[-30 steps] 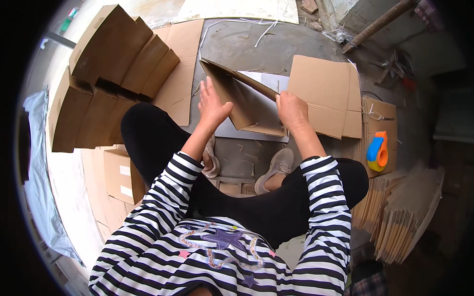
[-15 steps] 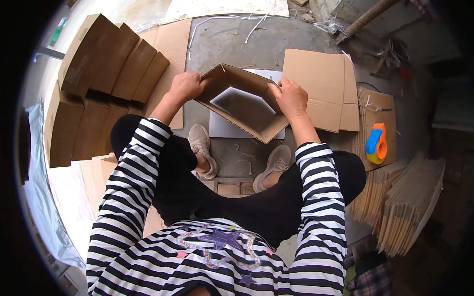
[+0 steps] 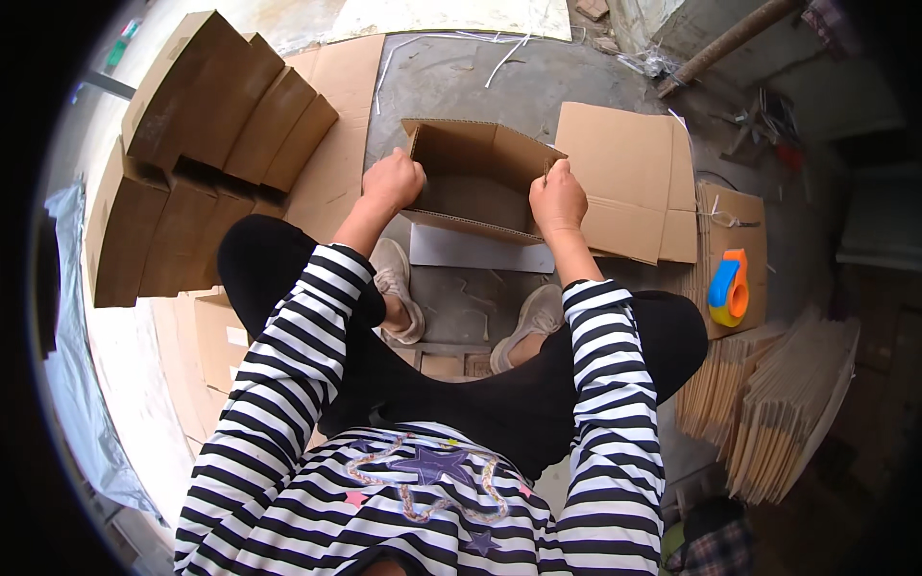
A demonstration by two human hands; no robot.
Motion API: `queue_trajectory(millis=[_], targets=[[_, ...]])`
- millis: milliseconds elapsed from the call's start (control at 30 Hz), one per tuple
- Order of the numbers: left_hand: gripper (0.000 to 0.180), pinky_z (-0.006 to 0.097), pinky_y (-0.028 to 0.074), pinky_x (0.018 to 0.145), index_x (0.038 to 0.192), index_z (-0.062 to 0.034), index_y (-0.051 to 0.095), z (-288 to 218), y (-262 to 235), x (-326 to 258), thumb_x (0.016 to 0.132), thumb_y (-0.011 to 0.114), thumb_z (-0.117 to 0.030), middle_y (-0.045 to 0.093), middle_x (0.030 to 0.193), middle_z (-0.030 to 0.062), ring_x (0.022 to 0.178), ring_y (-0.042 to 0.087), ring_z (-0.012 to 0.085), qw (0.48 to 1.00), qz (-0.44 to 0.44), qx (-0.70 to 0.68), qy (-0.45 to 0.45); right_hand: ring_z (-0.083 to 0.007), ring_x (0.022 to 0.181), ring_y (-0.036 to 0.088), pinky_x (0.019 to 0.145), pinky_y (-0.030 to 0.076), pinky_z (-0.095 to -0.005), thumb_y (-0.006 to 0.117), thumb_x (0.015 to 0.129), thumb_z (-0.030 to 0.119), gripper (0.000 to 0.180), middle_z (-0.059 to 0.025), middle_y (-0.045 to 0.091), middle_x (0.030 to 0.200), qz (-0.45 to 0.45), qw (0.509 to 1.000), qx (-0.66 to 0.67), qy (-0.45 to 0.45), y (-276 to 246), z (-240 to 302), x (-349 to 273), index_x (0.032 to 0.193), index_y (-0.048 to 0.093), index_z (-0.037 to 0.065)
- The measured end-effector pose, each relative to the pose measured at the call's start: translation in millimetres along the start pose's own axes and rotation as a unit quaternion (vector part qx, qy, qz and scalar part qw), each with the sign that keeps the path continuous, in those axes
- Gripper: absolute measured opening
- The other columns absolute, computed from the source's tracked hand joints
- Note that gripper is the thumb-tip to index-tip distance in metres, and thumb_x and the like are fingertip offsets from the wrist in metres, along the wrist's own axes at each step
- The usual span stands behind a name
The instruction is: Folding and taping small cardboard boxes while sitting on the floor.
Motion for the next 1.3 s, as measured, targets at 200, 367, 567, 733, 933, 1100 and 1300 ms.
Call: queue_trajectory(millis=[200, 367, 567, 733, 933, 1100, 1300], targets=[[0.073, 0.044, 0.050, 0.074, 0.139, -0.0011, 0.019, -36.2, 1.7, -10.3, 0.085, 0.048, -0.040, 0.052, 0.108, 0.0274, 0.091, 0.060, 0.0372, 0.996, 0.048, -0.007, -0.074, -0.0345, 0.074, 0.063, 0.065, 0.051, -0.0444, 0.058, 0.076, 0.022, 0.026, -0.0175, 0.063, 0.080, 0.044, 0.993, -0.113, -0.002, 20.5, 13.2, 5.2, 0.091, 0.051, 0.002], [0.088, 0.042, 0.050, 0.075, 0.139, -0.0020, 0.020, -29.4, 1.9, -15.7, 0.078, 0.058, -0.053, 0.050, 0.110, 0.0260, 0.090, 0.059, 0.0364, 0.998, 0.041, -0.016, -0.044, -0.0342, 0.082, 0.062, 0.070, 0.050, -0.0441, 0.058, 0.078, 0.030, 0.033, -0.0193, 0.063, 0.084, 0.103, 0.988, -0.112, 0.004, 38.1, 1.8, 0.6, 0.094, 0.055, 0.001], [0.107, 0.038, 0.050, 0.076, 0.133, 0.0105, 0.020, -25.8, 11.9, 3.4, 0.066, 0.067, -0.059, 0.058, 0.103, 0.0235, 0.090, 0.061, 0.0329, 0.995, 0.091, 0.005, -0.039, -0.0334, 0.080, 0.060, 0.071, 0.048, -0.0441, 0.055, 0.080, 0.046, 0.043, -0.0161, 0.062, 0.085, 0.135, 0.989, 0.047, -0.040, 21.7, 7.0, -26.8, 0.084, 0.059, 0.003], [0.112, 0.034, 0.051, 0.072, 0.132, 0.0133, 0.018, -24.6, 13.0, 7.9, 0.064, 0.069, -0.060, 0.061, 0.101, 0.0190, 0.091, 0.063, 0.0280, 0.988, 0.140, 0.010, -0.059, -0.0309, 0.063, 0.057, 0.057, 0.045, -0.0413, 0.055, 0.079, 0.052, 0.047, -0.0110, 0.057, 0.063, 0.084, 0.956, -0.028, -0.279, -9.6, 47.2, -73.1, 0.068, 0.056, 0.007], [0.100, 0.037, 0.048, 0.080, 0.133, 0.0085, 0.023, -29.0, -8.2, 7.1, 0.070, 0.065, -0.057, 0.057, 0.110, 0.0225, 0.100, 0.058, 0.0323, 0.992, 0.100, -0.037, -0.074, -0.0285, 0.059, 0.059, 0.054, 0.047, -0.0390, 0.052, 0.080, 0.055, 0.051, -0.0095, 0.059, 0.062, 0.102, 0.942, -0.063, -0.314, -4.2, 41.7, -45.3, 0.063, 0.056, 0.008], [0.088, 0.043, 0.033, 0.097, 0.136, -0.0035, 0.026, -58.2, -31.9, -0.2, 0.072, 0.066, -0.047, 0.041, 0.131, 0.0172, 0.119, 0.042, 0.0286, 0.949, -0.202, 0.059, 0.233, -0.0276, 0.060, 0.059, 0.056, 0.047, -0.0382, 0.052, 0.079, 0.055, 0.049, -0.0084, 0.059, 0.064, 0.122, 0.942, -0.059, -0.306, 11.4, 41.0, -27.8, 0.066, 0.057, 0.008], [0.065, 0.052, 0.022, 0.103, 0.122, -0.0090, 0.043, -75.2, -17.6, -0.7, 0.071, 0.068, -0.041, 0.045, 0.122, 0.0099, 0.121, 0.038, 0.0266, 0.924, -0.135, 0.019, 0.357, -0.0252, 0.072, 0.051, 0.066, 0.041, -0.0369, 0.068, 0.072, 0.038, 0.033, -0.0055, 0.052, 0.073, -0.138, 0.934, 0.042, -0.327, 11.3, 21.4, -30.1, 0.076, 0.050, 0.011]])
Point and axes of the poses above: each hand's wrist, its own x-axis towards the middle knuckle, its own y-axis out of the palm, z = x × y, the point moved 5 cm from there along x, towards the middle knuckle
